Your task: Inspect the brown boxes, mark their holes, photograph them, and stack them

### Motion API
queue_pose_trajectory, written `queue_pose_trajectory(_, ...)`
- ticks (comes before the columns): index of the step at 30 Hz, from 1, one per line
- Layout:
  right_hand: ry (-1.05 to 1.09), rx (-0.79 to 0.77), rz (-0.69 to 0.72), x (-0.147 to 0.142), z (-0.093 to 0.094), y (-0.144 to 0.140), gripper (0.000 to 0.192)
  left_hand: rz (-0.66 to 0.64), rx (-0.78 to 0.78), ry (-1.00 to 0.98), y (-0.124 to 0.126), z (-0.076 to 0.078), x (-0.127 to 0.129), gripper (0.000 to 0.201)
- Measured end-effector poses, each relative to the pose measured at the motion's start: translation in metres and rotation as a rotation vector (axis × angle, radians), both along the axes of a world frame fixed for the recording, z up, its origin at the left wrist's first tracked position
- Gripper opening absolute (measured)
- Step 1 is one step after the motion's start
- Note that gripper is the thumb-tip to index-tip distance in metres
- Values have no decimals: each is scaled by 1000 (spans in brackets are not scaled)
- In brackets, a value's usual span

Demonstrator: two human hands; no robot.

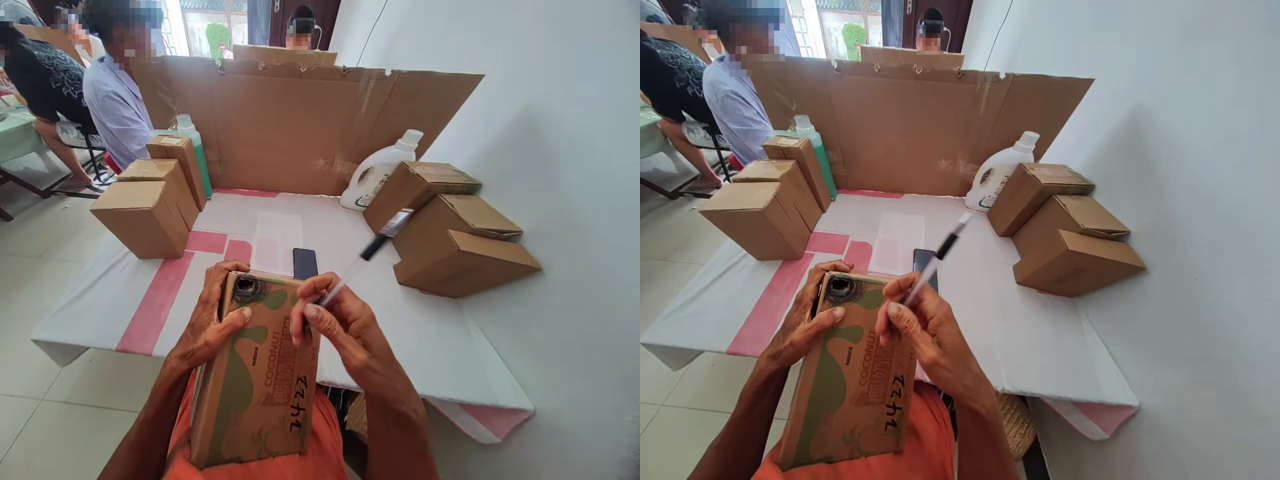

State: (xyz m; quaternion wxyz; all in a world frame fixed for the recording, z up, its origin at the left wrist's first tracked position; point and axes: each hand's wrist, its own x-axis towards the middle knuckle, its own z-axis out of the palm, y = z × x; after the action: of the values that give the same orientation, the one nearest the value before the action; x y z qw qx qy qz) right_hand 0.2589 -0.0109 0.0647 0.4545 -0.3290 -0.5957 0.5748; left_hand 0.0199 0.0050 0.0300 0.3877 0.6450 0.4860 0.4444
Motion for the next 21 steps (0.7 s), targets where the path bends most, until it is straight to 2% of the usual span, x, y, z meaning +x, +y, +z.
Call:
queue_pose_trajectory(4, -162, 16, -41, -6, 1, -8, 30, -5, 41, -79, -2, -3, -2, 46)
queue_pose_trajectory(6, -161, 20, -54, -9, 0, -12, 35, 0, 47, -98, -4, -3, -3, 46)
queue_pose_trajectory(8, -96, -17, -32, -12, -5, -15, 33, 12, 52, -119, -6, -4, -4, 53)
queue_pose_trajectory(11, 77, -103, -8, -20, -14, -17, 29, 23, 60, -144, -8, -5, -5, 76)
queue_pose_trajectory(13, 181, -140, -26, -27, -18, -18, 33, 25, 66, -144, -8, -6, -5, 83)
queue_pose_trajectory(15, 239, -146, -71, -33, -17, -18, 35, 17, 74, -131, -8, -6, -5, 82)
queue_pose_trajectory(19, 388, -138, -197, -39, -7, -14, 14, -5, 100, -125, -7, -7, -4, 76)
queue_pose_trajectory(21, 500, -171, -242, -39, -3, -11, 14, -13, 108, -134, -7, -7, -4, 77)
